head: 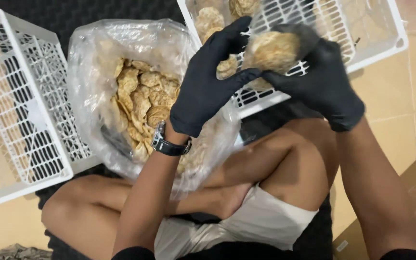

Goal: Packaging dried food items into small plastic bags

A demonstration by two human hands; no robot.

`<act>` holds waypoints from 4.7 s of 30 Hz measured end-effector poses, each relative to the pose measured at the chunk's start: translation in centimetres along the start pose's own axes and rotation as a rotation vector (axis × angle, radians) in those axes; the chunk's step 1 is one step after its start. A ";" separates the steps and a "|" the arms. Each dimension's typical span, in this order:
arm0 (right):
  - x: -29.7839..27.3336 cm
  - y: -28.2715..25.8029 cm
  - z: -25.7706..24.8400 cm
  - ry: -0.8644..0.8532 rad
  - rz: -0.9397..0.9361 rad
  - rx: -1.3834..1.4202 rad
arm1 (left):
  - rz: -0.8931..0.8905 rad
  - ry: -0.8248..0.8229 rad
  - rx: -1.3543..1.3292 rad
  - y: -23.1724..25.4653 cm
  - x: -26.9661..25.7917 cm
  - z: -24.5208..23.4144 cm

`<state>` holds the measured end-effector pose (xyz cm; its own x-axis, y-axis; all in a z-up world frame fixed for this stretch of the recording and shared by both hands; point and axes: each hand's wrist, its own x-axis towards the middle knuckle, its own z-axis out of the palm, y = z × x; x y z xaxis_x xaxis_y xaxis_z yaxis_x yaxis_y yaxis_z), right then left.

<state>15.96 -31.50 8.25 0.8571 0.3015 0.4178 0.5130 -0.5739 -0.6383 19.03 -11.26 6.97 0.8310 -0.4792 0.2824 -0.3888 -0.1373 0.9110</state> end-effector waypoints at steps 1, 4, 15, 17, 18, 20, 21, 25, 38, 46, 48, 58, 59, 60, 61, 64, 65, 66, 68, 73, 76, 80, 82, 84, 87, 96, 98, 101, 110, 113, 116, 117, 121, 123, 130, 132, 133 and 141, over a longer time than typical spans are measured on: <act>0.5 0.9 0.8 -0.009 0.004 0.005 | -0.010 0.003 -0.003 -0.6 0.4 -0.1; 1.9 3.1 3.3 -0.142 0.041 0.028 | -0.015 0.076 0.182 -2.6 1.3 -0.5; 5.1 4.2 7.3 -0.383 0.537 0.186 | -0.063 0.124 0.587 -7.3 1.2 -1.1; 4.7 4.7 8.1 -0.419 0.549 0.097 | -0.063 0.127 0.614 -7.9 1.0 -0.9; 4.5 5.0 8.4 -0.449 0.551 0.006 | -0.054 0.134 0.646 -8.1 1.0 -0.8; 4.4 4.7 8.9 -0.467 0.526 -0.057 | -0.058 0.126 0.646 -8.3 0.9 -0.9; 4.3 4.6 9.0 -0.482 0.499 -0.123 | -0.057 0.118 0.646 -8.3 0.8 -0.9; 3.2 6.6 10.4 -0.464 0.554 -0.083 | -0.049 0.123 0.685 -8.6 0.8 -0.7; 0.6 8.9 10.0 -0.587 0.628 -0.235 | -0.101 0.248 0.677 -8.2 0.8 -0.1; 1.1 8.0 8.6 -0.540 0.686 -0.082 | -0.172 0.269 0.619 -6.6 0.7 0.2; 1.1 7.8 8.2 -0.508 0.663 -0.055 | -0.202 0.307 0.580 -5.4 0.9 0.0; -2.4 8.5 6.5 -0.033 0.259 -0.192 | -0.045 0.236 0.513 1.8 -5.4 -3.5; -2.3 7.0 6.3 0.160 0.190 -0.239 | -0.023 0.206 0.553 1.9 -6.7 -3.9; -2.2 5.4 5.9 0.360 0.115 -0.295 | 0.013 0.174 0.588 2.1 -7.8 -4.3; -2.9 4.0 5.9 0.358 0.109 -0.302 | 0.016 0.181 0.582 1.3 -9.5 -4.4; -5.7 1.0 6.9 0.432 0.034 -0.289 | -0.057 0.121 0.706 -0.4 -14.4 -3.8; -7.4 0.6 7.6 0.445 0.031 -0.363 | -0.008 0.094 0.722 -0.6 -15.7 -3.3; -8.6 0.5 8.3 0.462 0.023 -0.437 | 0.043 0.071 0.740 -0.9 -16.8 -2.8; -10.1 -0.3 9.2 0.367 -0.028 -0.372 | 0.068 0.014 0.710 -0.2 -17.6 -0.9; -11.0 -3.0 10.2 0.029 0.028 -0.314 | 0.329 -0.138 0.576 -1.8 -19.1 5.5; -11.8 -1.6 10.7 -0.387 0.483 -0.207 | 0.415 -0.079 0.709 -3.4 -19.8 8.2; -12.5 1.1 12.3 -0.424 0.475 -0.216 | 0.274 -0.010 0.680 -3.2 -21.1 8.9; -12.5 2.5 13.5 -0.412 0.505 -0.213 | 0.303 -0.018 0.667 -2.8 -21.6 8.2; -12.8 4.6 14.9 -0.413 0.487 -0.430 | 0.169 -0.177 0.628 -2.2 -22.0 7.4; -13.3 6.7 15.1 -0.413 0.482 -0.325 | 0.097 -0.189 0.621 -1.4 -22.6 6.0; -14.1 4.2 13.4 -0.157 0.602 -0.161 | 0.018 -0.106 0.550 -1.2 -23.6 4.7; -14.2 2.5 12.8 -0.068 0.560 -0.091 | -0.032 -0.099 0.494 -0.3 -23.0 4.0; -13.9 -1.4 10.7 0.058 0.513 0.030 | -0.141 -0.083 0.369 0.7 -22.8 3.5; -13.0 -15.8 2.6 0.297 0.713 0.839 | -0.404 0.039 -0.431 -0.8 -24.4 6.2; -13.3 -17.6 1.8 0.257 0.583 1.118 | -0.123 0.074 -0.410 1.1 -25.0 6.1; -13.2 -18.5 2.0 0.262 0.619 1.049 | -0.211 0.108 -0.867 4.1 -24.8 6.0; -13.2 -18.7 2.0 0.268 0.651 1.009 | -0.561 0.125 -1.671 4.9 -24.8 6.4; -13.3 -19.4 2.3 0.283 0.710 0.928 | -0.516 0.152 -1.652 0.9 -25.5 5.9; -13.3 -19.5 2.6 0.288 0.773 0.857 | -0.482 0.370 -1.424 1.5 -25.6 4.3; -14.4 -17.4 3.6 0.316 0.715 0.573 | -0.571 0.505 -0.859 1.4 -27.2 0.3; -15.0 -16.2 3.5 0.268 0.613 0.586 | -0.656 0.514 -0.586 3.6 -27.0 -0.9; -15.1 -16.0 3.6 0.267 0.611 0.589 | -0.655 0.516 -0.583 4.0 -26.9 -1.0; -14.6 -17.0 4.8 0.246 0.642 0.700 | -0.478 0.665 -0.564 4.3 -27.1 -0.1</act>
